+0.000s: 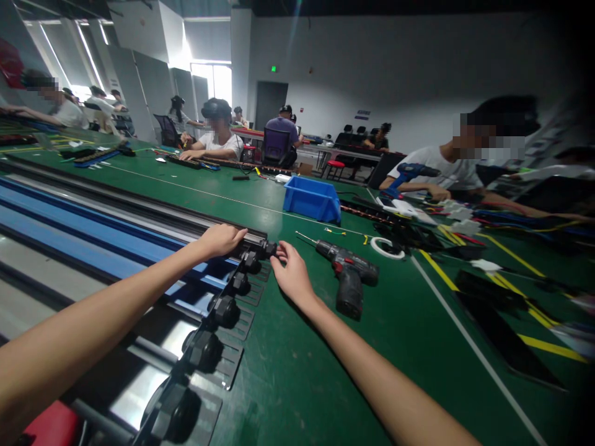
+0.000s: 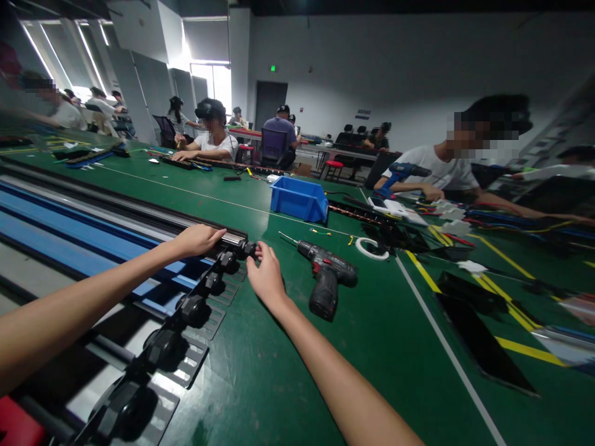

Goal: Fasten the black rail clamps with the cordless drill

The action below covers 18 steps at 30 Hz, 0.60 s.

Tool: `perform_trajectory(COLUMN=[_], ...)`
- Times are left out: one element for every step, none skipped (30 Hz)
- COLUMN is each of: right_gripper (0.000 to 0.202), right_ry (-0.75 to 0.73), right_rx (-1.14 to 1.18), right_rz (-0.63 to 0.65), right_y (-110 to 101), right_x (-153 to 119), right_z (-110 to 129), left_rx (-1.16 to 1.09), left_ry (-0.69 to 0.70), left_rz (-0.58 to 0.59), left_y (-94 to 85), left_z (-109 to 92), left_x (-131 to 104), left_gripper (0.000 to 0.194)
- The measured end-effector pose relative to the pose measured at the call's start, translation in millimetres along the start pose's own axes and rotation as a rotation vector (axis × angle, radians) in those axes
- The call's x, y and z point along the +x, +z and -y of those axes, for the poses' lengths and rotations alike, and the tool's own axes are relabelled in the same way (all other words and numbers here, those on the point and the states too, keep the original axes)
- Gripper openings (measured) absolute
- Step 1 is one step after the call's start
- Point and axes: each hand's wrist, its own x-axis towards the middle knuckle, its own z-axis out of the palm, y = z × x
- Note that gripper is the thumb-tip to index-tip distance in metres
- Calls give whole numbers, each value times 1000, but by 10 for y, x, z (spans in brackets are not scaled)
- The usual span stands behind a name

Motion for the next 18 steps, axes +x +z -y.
perform_trajectory(right_gripper=[43,43,43,43,44,44,45,46,46,47,47,47,47,48,50,52,54,56], right_ry=[-22,-40,-53,-59,-60,-58,-59,-64,-72,-79,-83,-84,-83,-83,-85,-91,-102,-114], right_rx=[40,77,108,136,161,184,202,212,216,216,215,212,209,207,204,199,191,180], right_rz=[-8,-7,1,12,23,35,46,57,67,76,83,88,94,103,114,129,145,161], right_y=[52,81,92,89,79,65,51,39,31,25,23,23,24,27,29,30,31,29], right_x=[-18,-40,-62,-82,-96,-104,-108,-108,-105,-101,-97,-94,-91,-88,-86,-85,-83,-82], right_z=[-43,-71,-87,-95,-97,-96,-94,-92,-92,-94,-97,-101,-105,-108,-109,-108,-103,-95], left_rx=[14,31,50,69,85,98,106,112,116,120,125,133,140,145,148,147,143,138], left_ry=[4,10,19,29,38,42,43,39,34,29,27,32,37,37,34,24,12,-3], left_rz=[1,3,7,14,22,31,40,47,51,52,52,51,51,53,58,64,72,80], left_y=[14,29,44,57,67,75,79,81,81,78,74,69,64,58,51,44,37,31], left_z=[23,48,72,92,108,118,123,123,120,116,112,110,110,113,119,126,135,144], left_x=[9,19,27,35,41,46,50,52,55,57,58,58,58,56,53,50,47,45], left_gripper=[79,78,77,74,70,67,65,64,64,66,67,68,68,68,67,67,67,67])
